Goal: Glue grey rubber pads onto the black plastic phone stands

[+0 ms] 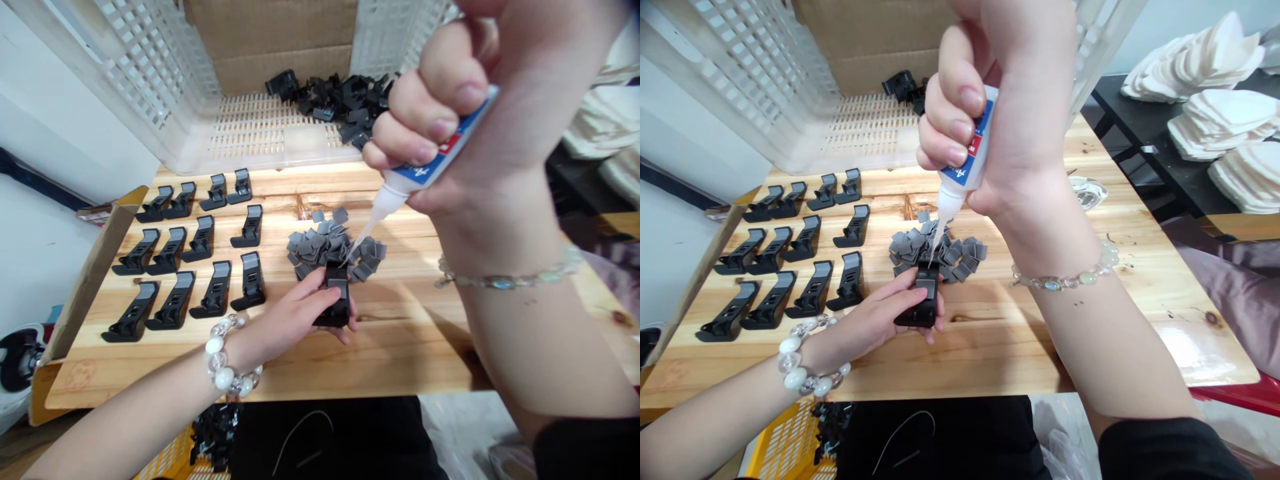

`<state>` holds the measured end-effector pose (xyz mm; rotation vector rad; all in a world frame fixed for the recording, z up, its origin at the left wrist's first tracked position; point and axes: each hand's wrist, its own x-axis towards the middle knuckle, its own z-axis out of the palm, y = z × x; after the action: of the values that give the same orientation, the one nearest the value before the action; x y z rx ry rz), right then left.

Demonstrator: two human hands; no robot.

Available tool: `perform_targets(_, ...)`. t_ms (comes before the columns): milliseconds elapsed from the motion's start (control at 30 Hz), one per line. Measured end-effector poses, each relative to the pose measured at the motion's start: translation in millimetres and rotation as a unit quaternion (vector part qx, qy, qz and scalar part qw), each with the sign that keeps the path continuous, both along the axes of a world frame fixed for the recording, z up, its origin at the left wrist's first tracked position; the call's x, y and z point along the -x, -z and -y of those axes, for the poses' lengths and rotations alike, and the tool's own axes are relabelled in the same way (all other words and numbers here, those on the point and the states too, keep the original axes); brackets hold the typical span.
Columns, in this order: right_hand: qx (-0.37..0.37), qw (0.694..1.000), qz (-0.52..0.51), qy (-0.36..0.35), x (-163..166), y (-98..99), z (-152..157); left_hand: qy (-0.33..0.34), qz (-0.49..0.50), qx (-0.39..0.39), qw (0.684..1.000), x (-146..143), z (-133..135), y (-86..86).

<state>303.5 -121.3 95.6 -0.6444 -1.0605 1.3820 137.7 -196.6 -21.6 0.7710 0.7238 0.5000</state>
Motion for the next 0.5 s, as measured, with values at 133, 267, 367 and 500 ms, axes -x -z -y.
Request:
perform_targets(133, -0.02, 1.0, 0.006, -0.014, -2.3, 1.1, -6.9, 0.002, 0.003, 0.021, 1.0, -1.4, -1.1, -3.6)
perform_targets(267, -0.028, 0.999, 0.008, -0.029, -0.7, 3.3, -8.7, 0.003, -0.002, 0.028, 1.0, -1.4, -1.6, -5.4)
perform_targets(367, -0.023, 1.0, 0.0, -0.016, 1.0, 3.3, -5.1, 0.003, 0.005, 0.026, 1.0, -0.8, -1.3, -4.8)
perform_targets(500, -0.015, 1.0, 0.01, -0.012, 0.9, 2.3, -1.7, 0.005, 0.003, 0.026, 1.0, -0.6, -1.0, -3.7)
